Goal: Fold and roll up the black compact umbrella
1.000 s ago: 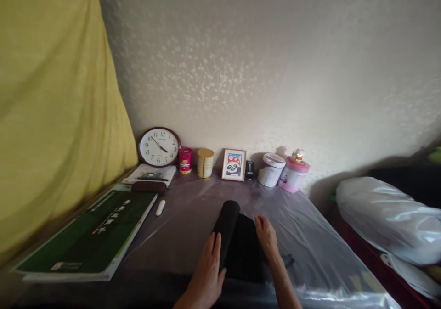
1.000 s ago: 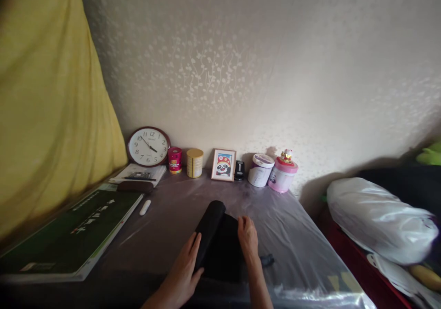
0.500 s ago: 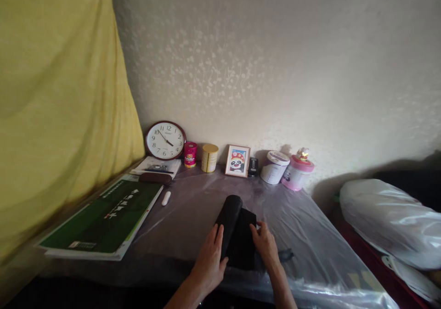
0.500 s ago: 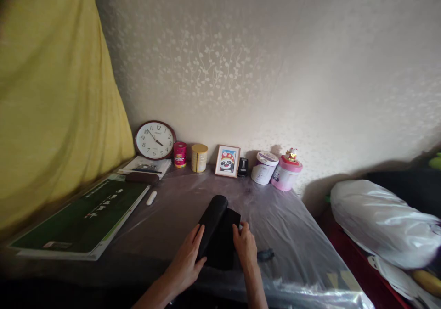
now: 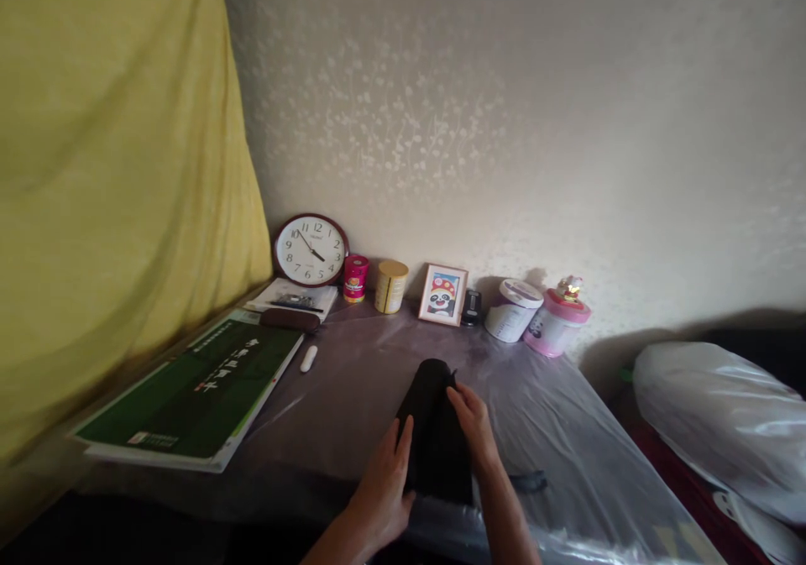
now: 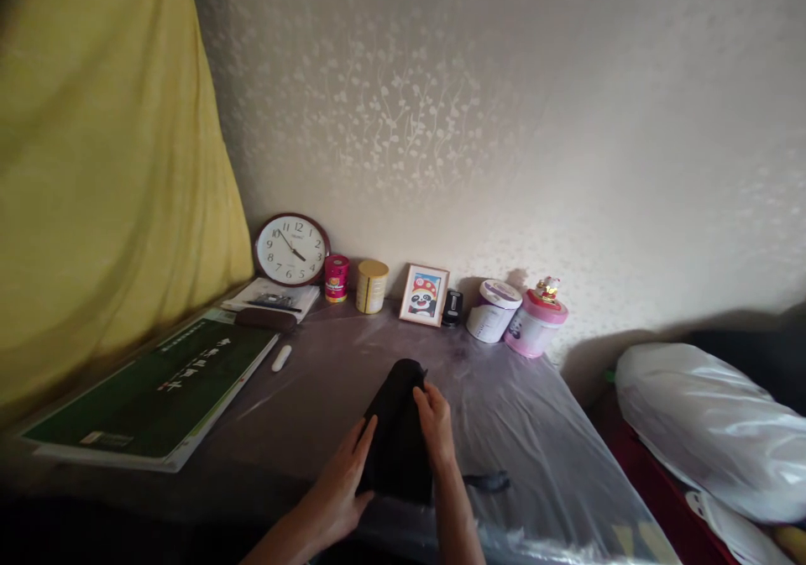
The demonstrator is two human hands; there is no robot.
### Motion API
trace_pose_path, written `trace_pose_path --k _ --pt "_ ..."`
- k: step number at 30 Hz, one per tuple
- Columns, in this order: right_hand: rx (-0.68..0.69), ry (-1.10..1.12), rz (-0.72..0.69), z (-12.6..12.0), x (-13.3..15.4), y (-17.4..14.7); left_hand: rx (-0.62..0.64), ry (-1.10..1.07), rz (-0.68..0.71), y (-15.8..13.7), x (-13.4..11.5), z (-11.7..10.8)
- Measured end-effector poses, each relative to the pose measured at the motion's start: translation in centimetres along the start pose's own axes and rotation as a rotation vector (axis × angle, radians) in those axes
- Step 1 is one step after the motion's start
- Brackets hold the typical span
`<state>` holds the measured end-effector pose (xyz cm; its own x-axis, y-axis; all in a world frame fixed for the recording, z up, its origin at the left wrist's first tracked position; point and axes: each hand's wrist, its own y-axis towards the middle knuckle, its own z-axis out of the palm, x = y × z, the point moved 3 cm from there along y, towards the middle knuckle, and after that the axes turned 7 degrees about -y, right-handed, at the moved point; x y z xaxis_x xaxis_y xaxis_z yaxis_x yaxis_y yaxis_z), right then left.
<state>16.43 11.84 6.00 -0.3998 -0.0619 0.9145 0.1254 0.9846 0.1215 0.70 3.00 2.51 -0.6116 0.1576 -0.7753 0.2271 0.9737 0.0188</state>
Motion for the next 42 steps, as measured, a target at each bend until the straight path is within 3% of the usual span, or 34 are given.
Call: trace_pose_path --k 7,13,16,21,27,33,38,42 --pt "-0.082 -0.118 -0.023 4.1 -0.9 2.2 0.004 0.002 -0.010 0.0 0.4 0.0" --pt "0.160 -0.154 -0.019 5.5 -0.2 1.7 -0.033 0.017 -0.008 0.4 0.7 0.1" --pt "0.220 -0.202 -0.071 5.4 0.8 1.0 -0.047 0.040 -0.021 0.2 1.2 0.4" --pt "0.254 -0.281 -0.112 5.1 1.6 0.2 -0.133 0.027 0.124 -0.9 1.8 -0.3" --pt "0.252 -0.390 -0.213 5.2 2.3 -0.7 -0.301 0.324 0.288 -1.1 1.0 -1.0" --pt "0.307 -0.418 -0.292 5.2 2.9 -1.9 -0.219 0.323 0.343 0.0 1.5 0.8" --pt "0.233 -0.459 -0.517 4.9 3.0 -3.1 -0.161 0.234 0.351 0.3 3.9 2.3" --pt "0.252 -0.485 -0.642 5.4 2.2 -2.8 -0.132 0.162 0.295 0.6 4.6 2.8"
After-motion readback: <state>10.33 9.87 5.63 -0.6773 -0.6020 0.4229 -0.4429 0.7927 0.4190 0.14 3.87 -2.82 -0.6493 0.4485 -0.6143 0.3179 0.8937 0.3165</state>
